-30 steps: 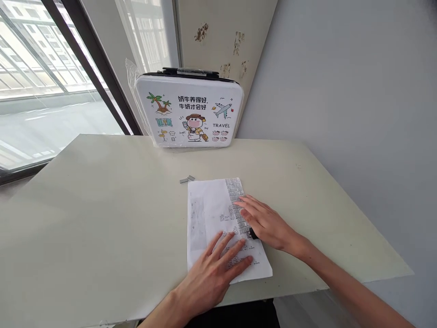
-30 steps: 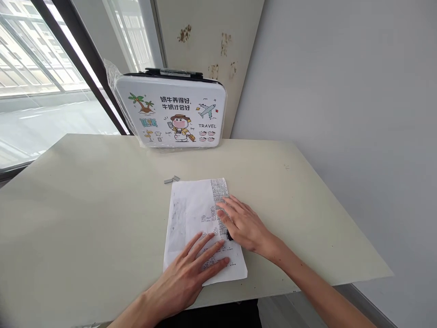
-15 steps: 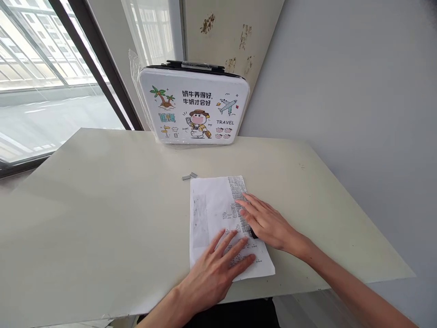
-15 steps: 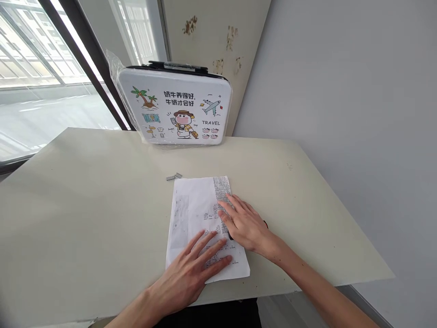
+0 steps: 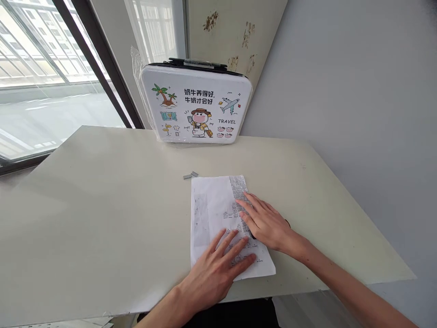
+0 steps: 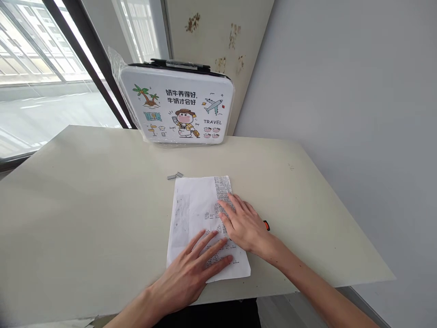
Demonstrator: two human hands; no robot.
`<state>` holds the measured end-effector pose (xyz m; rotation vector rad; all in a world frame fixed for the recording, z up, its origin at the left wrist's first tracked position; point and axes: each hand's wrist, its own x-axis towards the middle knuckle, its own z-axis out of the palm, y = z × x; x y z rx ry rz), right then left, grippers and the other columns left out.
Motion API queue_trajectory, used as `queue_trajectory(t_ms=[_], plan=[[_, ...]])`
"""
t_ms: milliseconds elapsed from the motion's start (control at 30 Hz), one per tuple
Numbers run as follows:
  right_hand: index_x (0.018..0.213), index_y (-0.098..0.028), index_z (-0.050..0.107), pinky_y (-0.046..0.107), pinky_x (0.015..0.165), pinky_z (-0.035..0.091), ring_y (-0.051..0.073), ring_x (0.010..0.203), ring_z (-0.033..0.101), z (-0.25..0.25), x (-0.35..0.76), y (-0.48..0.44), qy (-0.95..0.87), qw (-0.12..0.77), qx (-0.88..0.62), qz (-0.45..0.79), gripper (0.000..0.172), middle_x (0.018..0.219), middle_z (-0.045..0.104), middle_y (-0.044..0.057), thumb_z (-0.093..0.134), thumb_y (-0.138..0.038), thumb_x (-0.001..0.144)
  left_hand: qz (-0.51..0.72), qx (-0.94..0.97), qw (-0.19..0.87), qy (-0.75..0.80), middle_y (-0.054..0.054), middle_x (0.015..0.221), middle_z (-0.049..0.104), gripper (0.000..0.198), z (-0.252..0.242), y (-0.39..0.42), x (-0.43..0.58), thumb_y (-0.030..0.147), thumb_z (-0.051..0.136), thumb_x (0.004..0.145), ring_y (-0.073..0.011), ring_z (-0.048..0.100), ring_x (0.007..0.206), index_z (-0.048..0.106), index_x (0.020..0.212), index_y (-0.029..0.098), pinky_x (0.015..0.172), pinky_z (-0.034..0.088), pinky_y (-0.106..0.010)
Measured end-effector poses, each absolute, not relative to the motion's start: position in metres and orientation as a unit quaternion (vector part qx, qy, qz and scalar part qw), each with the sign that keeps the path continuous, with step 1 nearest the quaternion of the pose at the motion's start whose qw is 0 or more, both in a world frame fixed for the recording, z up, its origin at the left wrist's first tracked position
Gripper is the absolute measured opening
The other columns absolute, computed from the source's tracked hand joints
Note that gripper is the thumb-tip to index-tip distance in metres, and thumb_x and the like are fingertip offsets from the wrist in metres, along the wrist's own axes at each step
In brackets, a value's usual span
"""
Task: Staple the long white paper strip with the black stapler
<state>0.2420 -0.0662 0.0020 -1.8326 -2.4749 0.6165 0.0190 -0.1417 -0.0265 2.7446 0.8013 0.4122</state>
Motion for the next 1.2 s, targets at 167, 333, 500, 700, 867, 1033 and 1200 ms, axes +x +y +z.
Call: queue_trajectory(t_ms=[167,333,500,700,867,1033,1200], plan=[[0.161,-0.034,0.038,0.056,0.123,0.030,0.032,0.157,0.028,-0.009,0.235,-0.069,-0.810,-0.003,-0.576,0.109,0.052,0.172,0.026,0.004,0.028,-0.040,0.110,0.137,0.943,0.125,0.276,-0.008,0.168,0.034,0.067,-0.026,-0.142,0.019,0.002,0.048,0.092,-0.0360,0.025,0.156,0.046,0.155,0.023,0.126,0.027,-0.059],[0.161,-0.033,0.038,0.066,0.119,0.032,0.041,0.154,0.031,-0.020,0.227,-0.072,-0.823,0.035,-0.565,0.052,0.053,0.171,0.030,0.007,0.035,-0.037,0.109,0.129,0.941,0.142,0.279,-0.009,0.168,0.035,0.066,-0.026,-0.142,0.018,0.006,0.052,0.092,-0.0362,0.025,0.156,0.046,0.156,0.023,0.127,0.027,-0.058],[0.158,-0.030,0.044,0.063,0.119,0.036,0.037,0.154,0.034,-0.007,0.232,-0.068,-0.817,0.073,-0.559,0.125,0.050,0.169,0.034,0.008,0.035,-0.041,0.110,0.121,0.936,0.143,0.298,-0.009,0.170,0.029,0.074,-0.022,-0.146,0.011,0.006,0.060,0.088,-0.0364,0.020,0.158,0.043,0.157,0.022,0.127,0.026,-0.058],[0.151,-0.034,0.049,0.050,0.116,0.047,0.027,0.146,0.047,0.020,0.282,-0.078,-0.828,0.117,-0.484,0.259,0.046,0.157,0.052,0.004,0.041,-0.050,0.108,0.135,0.925,0.119,0.336,-0.005,0.171,0.027,0.070,-0.015,-0.158,-0.023,0.037,0.064,0.101,-0.0346,0.023,0.157,0.033,0.163,0.028,0.125,0.032,-0.057],[0.126,-0.028,0.065,0.045,0.088,0.060,0.028,0.106,0.072,0.007,0.326,-0.097,-0.856,0.122,-0.463,0.195,0.028,0.117,0.075,0.007,0.052,-0.042,0.106,0.110,0.929,0.090,0.343,-0.007,0.171,0.025,0.076,-0.019,-0.163,-0.050,0.049,0.060,0.101,-0.0375,0.021,0.157,0.027,0.165,0.026,0.123,0.032,-0.060],[0.124,-0.029,0.066,0.038,0.072,0.060,0.026,0.093,0.075,-0.004,0.372,-0.110,-0.813,0.151,-0.552,0.110,0.032,0.109,0.078,0.004,0.052,-0.050,0.104,0.081,0.938,0.069,0.330,-0.003,0.172,0.023,0.065,-0.018,-0.158,-0.051,0.038,0.055,0.105,-0.0348,0.020,0.158,0.029,0.164,0.029,0.124,0.031,-0.057],[0.122,-0.030,0.066,0.035,0.064,0.059,0.026,0.083,0.075,0.000,0.411,-0.127,-0.718,0.200,-0.662,0.079,0.043,0.109,0.078,0.004,0.053,-0.063,0.098,0.077,0.949,0.078,0.296,-0.003,0.172,0.024,0.061,-0.011,-0.140,-0.022,0.038,0.053,0.106,-0.0327,0.022,0.158,0.033,0.163,0.028,0.125,0.033,-0.054]])
